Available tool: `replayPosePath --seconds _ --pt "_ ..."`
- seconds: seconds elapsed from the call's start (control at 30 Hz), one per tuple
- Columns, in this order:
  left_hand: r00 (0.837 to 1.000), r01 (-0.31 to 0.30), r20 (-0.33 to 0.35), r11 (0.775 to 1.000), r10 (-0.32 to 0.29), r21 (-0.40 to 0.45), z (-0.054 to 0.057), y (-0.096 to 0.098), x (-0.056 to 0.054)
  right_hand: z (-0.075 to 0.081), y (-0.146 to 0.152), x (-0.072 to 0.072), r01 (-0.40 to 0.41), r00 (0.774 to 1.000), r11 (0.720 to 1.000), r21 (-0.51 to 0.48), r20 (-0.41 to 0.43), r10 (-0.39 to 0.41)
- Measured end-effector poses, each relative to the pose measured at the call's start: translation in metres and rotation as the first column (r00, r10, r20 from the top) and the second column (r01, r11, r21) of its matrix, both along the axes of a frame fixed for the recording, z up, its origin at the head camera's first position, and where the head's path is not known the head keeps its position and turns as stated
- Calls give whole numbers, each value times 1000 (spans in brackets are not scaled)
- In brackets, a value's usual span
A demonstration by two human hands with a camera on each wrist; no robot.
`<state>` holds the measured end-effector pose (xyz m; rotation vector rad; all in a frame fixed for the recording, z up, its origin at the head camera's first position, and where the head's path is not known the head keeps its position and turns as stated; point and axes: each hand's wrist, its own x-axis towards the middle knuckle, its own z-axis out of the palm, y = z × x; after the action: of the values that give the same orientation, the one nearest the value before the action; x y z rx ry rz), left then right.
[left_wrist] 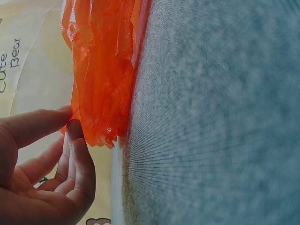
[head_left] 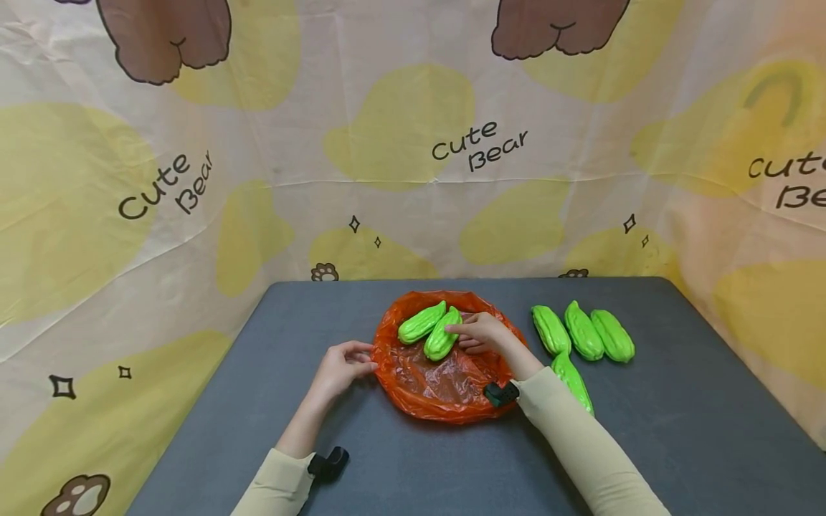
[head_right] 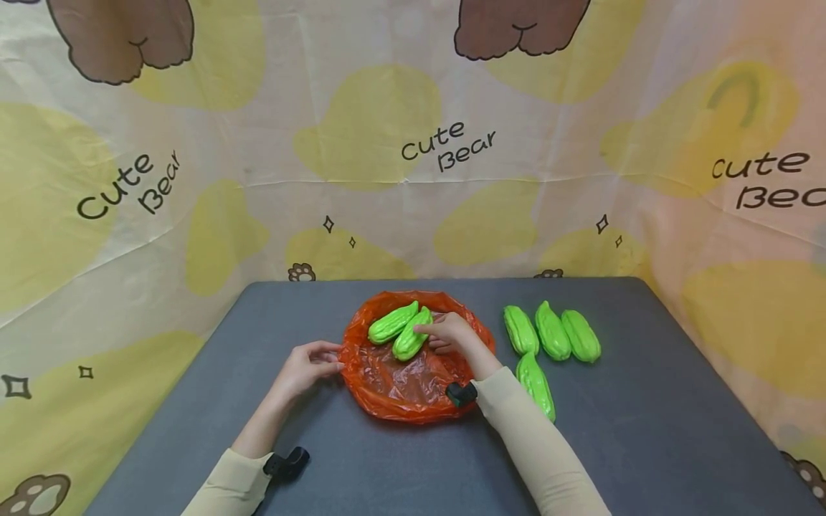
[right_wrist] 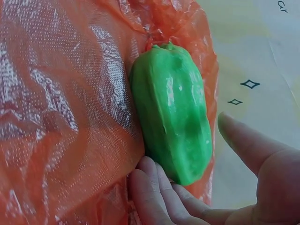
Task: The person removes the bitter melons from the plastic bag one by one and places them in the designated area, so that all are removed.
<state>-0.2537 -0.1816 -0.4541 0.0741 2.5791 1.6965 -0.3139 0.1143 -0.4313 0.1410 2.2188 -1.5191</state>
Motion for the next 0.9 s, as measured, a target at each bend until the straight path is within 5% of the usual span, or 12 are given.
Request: replayPosePath --seconds 0.3,0.9 --pt "1000 6 13 1000 -6 0 9 3 5 -2 -7 2 -6 1000 999 41 7 6" --pt "1000 9 -13 1000 -9 -29 0 0 -1 -6 -15 3 9 1000 991 133 -19 -6"
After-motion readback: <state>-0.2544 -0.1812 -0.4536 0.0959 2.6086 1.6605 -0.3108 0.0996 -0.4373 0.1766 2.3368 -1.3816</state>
